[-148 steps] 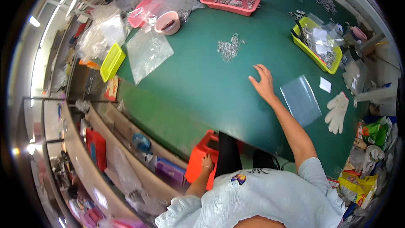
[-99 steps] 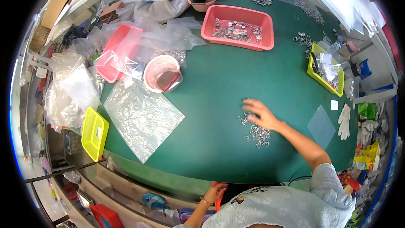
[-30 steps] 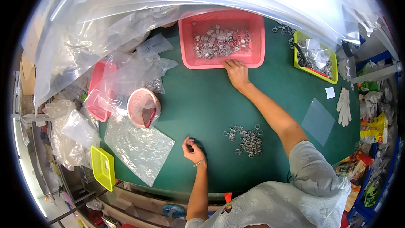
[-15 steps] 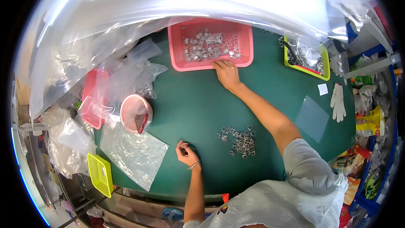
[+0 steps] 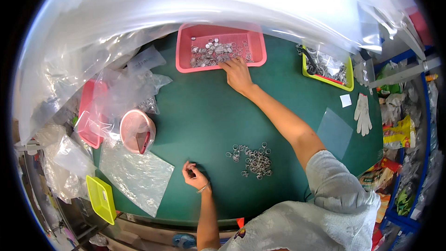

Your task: The person sorts small metal rings and washers on a green workbench, picking them up by hand and placing them into plastic bags. They walk to a blue shelving unit to retrieve and return bags of hardware, then return to the table to continue sorting and organizing the items into containers.

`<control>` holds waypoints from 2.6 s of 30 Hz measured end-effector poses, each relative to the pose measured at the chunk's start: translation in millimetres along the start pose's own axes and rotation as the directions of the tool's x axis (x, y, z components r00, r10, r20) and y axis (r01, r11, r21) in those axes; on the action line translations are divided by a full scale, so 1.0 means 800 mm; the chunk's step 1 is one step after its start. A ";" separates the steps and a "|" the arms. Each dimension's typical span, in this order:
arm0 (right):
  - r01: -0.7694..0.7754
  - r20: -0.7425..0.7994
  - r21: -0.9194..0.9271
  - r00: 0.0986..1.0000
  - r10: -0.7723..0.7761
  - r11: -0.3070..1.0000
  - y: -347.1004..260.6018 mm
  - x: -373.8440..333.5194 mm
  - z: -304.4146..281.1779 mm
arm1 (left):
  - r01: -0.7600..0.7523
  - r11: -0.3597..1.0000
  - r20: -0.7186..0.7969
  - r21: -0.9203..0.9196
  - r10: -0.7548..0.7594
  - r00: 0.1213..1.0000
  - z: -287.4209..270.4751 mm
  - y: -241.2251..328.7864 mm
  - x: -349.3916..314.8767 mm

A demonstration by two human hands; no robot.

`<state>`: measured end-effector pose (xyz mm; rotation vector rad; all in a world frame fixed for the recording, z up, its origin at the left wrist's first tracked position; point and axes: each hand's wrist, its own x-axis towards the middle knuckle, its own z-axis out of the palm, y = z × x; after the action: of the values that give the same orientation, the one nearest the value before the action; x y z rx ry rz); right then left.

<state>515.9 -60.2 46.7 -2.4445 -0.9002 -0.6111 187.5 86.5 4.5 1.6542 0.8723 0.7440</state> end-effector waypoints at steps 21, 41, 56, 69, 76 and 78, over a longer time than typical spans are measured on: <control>-0.181 0.636 0.406 0.760 -0.134 0.896 -0.138 -0.256 -0.139 | -0.005 0.999 0.002 0.036 0.004 1.000 -0.001 0.006 0.002; -0.709 0.643 0.699 0.567 0.515 -0.093 -0.014 -0.157 -0.116 | -0.067 0.996 0.001 0.057 0.067 0.998 -0.001 -0.002 0.003; -0.109 0.026 0.994 0.386 0.922 0.017 0.319 -0.021 -0.002 | -0.014 0.999 0.030 0.046 0.013 0.999 0.002 0.000 0.000; -0.354 0.014 0.928 0.345 0.939 0.116 0.266 0.015 -0.022 | -0.032 0.999 0.016 0.044 0.031 0.999 -0.002 -0.008 -0.001; -0.326 0.106 0.944 0.182 0.978 -0.042 0.295 0.025 0.001 | -0.059 0.996 0.029 0.062 0.057 0.998 0.001 -0.006 -0.002; -0.345 0.075 0.939 0.174 0.982 -0.010 0.293 0.026 0.001 | -0.072 0.996 0.030 0.056 0.070 0.997 -0.001 -0.009 -0.001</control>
<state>690.6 -208.8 -4.5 -1.1621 0.5573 -0.3620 185.4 87.3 -2.7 1.7499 0.8256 0.7491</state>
